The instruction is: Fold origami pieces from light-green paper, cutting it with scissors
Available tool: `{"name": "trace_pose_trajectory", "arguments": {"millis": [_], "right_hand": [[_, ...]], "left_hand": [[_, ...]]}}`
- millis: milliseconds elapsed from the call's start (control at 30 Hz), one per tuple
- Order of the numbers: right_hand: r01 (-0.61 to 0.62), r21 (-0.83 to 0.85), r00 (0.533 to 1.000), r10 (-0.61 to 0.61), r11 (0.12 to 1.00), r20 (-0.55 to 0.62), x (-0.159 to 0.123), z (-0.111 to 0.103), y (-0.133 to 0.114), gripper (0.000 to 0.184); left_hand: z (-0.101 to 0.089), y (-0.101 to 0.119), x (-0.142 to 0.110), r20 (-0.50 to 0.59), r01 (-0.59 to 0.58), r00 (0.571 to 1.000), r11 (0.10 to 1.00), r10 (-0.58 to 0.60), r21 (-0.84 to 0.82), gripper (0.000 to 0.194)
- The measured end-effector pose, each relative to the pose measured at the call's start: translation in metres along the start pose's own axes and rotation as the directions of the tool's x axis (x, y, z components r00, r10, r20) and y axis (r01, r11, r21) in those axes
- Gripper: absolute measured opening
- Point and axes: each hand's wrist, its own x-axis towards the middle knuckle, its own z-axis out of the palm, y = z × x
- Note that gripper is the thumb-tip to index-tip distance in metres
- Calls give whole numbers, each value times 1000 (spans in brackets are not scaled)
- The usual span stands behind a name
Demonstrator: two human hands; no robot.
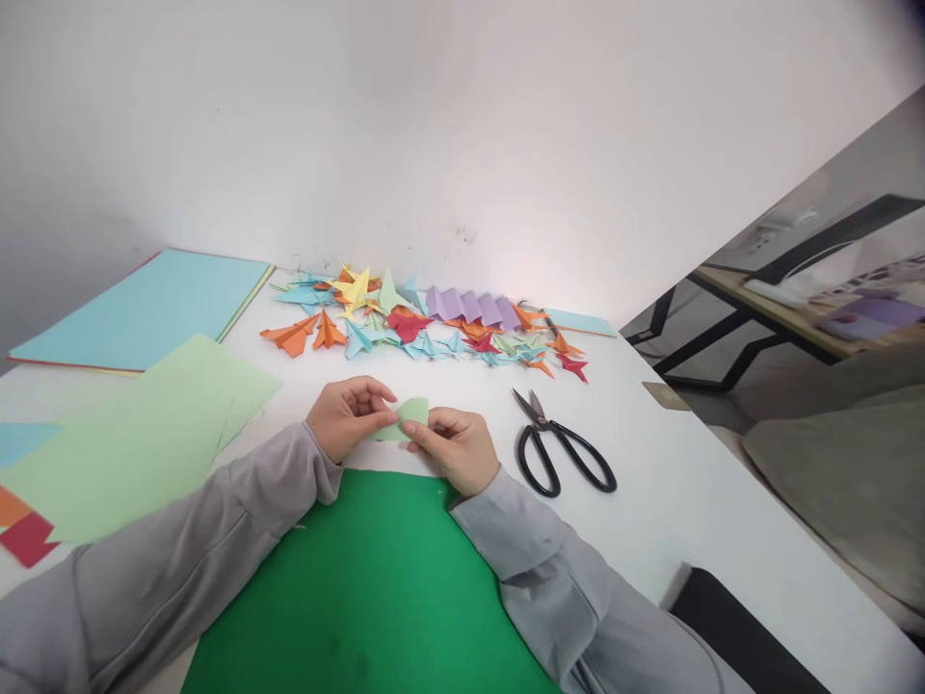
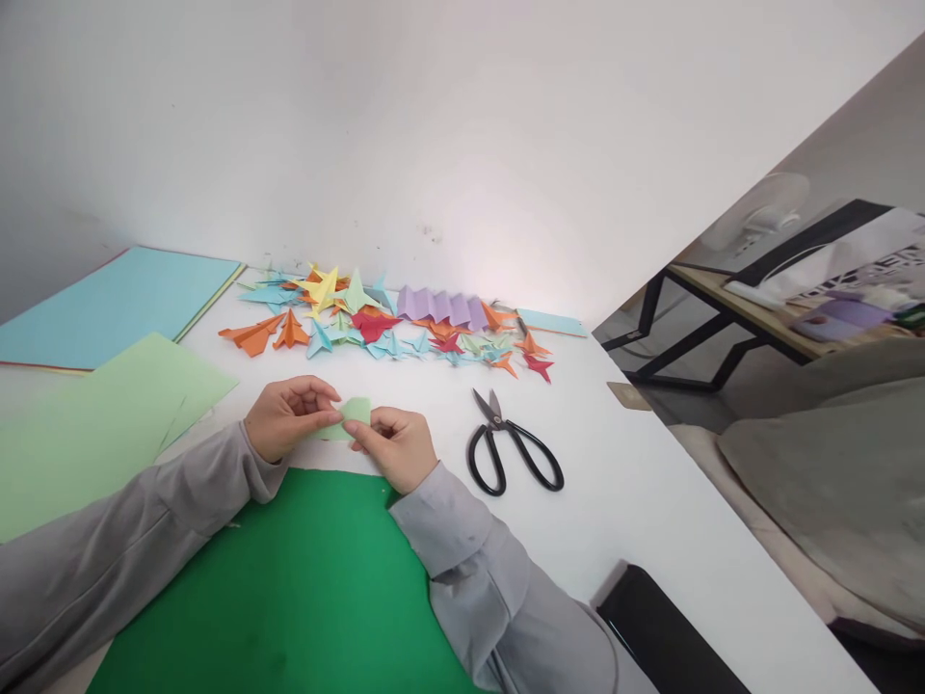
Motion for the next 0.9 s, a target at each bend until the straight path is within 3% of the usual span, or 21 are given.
{"name": "trace_pose_trajectory", "arguments": {"millis": [100, 200, 433, 567, 667, 767, 833, 900], "right_hand": [[46, -42, 999, -46, 998, 10, 0, 0, 4, 25], [63, -65, 998, -61, 996, 29, 0, -1, 7, 25], [106, -138, 994, -101, 985, 40, -2, 1, 5, 25], [240, -143, 968, -248, 960, -37, -2, 1, 3, 10], [395, -222, 904, -420, 891, -79, 0, -1, 4, 9], [473, -332, 844, -528, 816, -95, 0, -5, 5, 18], [500, -371, 816, -569, 783, -103, 0, -6, 6, 23], [513, -392, 804, -587, 764, -93, 1, -7, 8, 26]], "left_hand": [[-2, -3, 1, 40, -50, 998, 998, 49, 33, 29], [-3, -5, 1, 84, -66, 995, 993, 58, 98, 18], [-5, -4, 1, 132, -260, 963, 944, 237, 203, 6], [-4, -2, 1, 112, -394, 919, 876, 378, 280, 6], [-3, -1, 0, 140, -545, 834, 755, 534, 365, 6], [-3, 1, -1, 222, -696, 687, 537, 692, 477, 7], [-4, 2, 0, 298, -747, 601, 389, 741, 540, 10], [-7, 2, 1, 364, -768, 547, 279, 754, 576, 11]]}}
